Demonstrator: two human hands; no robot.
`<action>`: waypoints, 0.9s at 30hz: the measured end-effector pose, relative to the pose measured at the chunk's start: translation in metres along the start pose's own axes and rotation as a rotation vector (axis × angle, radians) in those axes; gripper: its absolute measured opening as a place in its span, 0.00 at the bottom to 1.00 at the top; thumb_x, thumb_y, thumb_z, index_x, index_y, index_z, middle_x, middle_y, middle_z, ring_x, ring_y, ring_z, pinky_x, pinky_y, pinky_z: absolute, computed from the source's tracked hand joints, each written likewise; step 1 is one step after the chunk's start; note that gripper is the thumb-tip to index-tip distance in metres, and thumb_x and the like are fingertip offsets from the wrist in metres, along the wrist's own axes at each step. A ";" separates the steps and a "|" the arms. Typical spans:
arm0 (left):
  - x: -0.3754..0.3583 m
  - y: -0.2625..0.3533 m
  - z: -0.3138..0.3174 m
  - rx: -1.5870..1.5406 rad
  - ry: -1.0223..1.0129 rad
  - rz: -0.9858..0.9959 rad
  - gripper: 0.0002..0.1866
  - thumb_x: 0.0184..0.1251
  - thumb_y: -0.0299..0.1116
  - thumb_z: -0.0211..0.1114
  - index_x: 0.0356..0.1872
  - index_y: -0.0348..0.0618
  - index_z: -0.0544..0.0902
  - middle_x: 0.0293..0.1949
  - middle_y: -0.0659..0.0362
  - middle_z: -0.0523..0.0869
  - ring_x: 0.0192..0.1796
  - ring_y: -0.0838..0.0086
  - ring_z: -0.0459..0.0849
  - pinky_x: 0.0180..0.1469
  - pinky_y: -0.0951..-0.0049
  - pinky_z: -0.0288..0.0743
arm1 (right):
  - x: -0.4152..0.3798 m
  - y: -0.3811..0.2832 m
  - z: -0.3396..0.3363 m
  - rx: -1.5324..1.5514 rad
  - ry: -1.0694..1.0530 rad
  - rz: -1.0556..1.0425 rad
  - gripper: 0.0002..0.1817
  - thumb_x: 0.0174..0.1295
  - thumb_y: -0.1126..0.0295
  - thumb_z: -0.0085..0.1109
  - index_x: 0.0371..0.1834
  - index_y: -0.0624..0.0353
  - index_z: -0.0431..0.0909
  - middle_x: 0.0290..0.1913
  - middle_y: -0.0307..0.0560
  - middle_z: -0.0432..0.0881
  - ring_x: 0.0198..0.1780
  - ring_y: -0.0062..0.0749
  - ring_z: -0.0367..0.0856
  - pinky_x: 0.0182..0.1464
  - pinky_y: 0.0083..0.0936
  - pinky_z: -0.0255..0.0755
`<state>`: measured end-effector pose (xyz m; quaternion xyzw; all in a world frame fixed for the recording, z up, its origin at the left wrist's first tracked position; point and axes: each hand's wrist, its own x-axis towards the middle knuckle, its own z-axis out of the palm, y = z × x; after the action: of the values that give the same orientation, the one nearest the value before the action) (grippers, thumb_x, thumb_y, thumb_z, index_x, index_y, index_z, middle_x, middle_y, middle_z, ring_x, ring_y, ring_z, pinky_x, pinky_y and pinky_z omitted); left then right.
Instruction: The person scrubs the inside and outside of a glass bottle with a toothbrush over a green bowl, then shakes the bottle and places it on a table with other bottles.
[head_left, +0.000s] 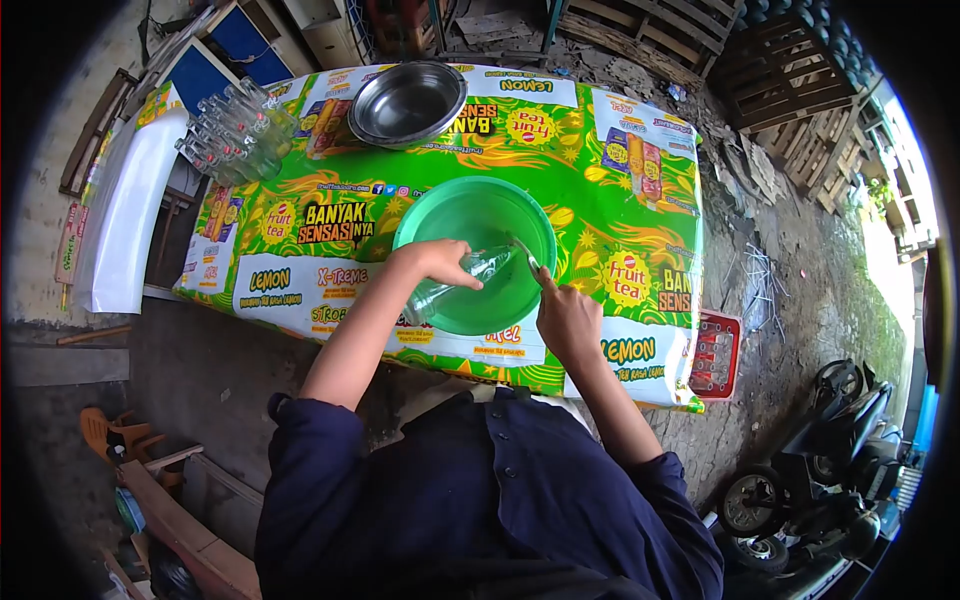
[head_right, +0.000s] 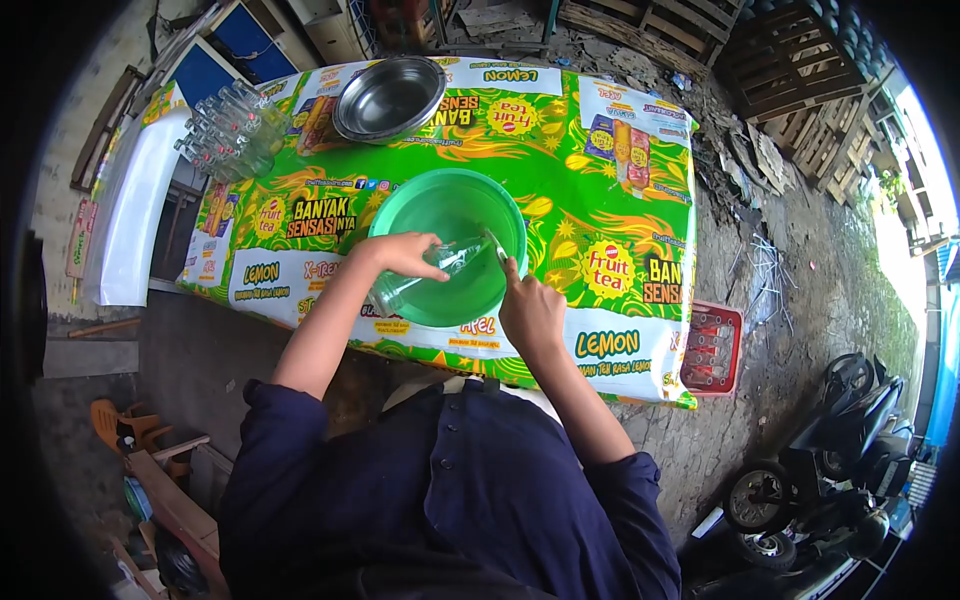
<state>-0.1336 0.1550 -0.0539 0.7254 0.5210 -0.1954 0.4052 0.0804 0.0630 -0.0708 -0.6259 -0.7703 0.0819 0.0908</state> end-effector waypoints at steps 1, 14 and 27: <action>0.007 0.006 -0.003 0.054 -0.047 -0.022 0.46 0.46 0.58 0.66 0.59 0.31 0.65 0.56 0.42 0.73 0.57 0.59 0.75 0.59 0.67 0.68 | 0.001 -0.002 -0.002 -0.012 0.004 0.008 0.19 0.57 0.70 0.49 0.53 0.50 0.75 0.17 0.52 0.76 0.18 0.45 0.78 0.19 0.38 0.69; 0.037 0.021 0.010 0.075 0.177 -0.016 0.35 0.52 0.47 0.65 0.55 0.33 0.66 0.53 0.44 0.75 0.55 0.58 0.75 0.55 0.63 0.70 | -0.035 -0.003 -0.061 0.125 -0.009 0.135 0.16 0.59 0.66 0.50 0.50 0.49 0.77 0.21 0.52 0.78 0.21 0.46 0.78 0.23 0.40 0.69; -0.025 -0.010 0.004 -0.415 0.928 0.475 0.28 0.63 0.41 0.59 0.57 0.37 0.59 0.51 0.48 0.70 0.55 0.62 0.71 0.59 0.66 0.63 | -0.025 0.001 -0.058 0.345 0.125 0.067 0.13 0.58 0.71 0.53 0.45 0.60 0.78 0.25 0.56 0.80 0.25 0.49 0.79 0.28 0.37 0.72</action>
<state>-0.1518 0.1383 -0.0422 0.7379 0.4945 0.3475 0.3004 0.1000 0.0393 -0.0154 -0.6303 -0.7162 0.1768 0.2419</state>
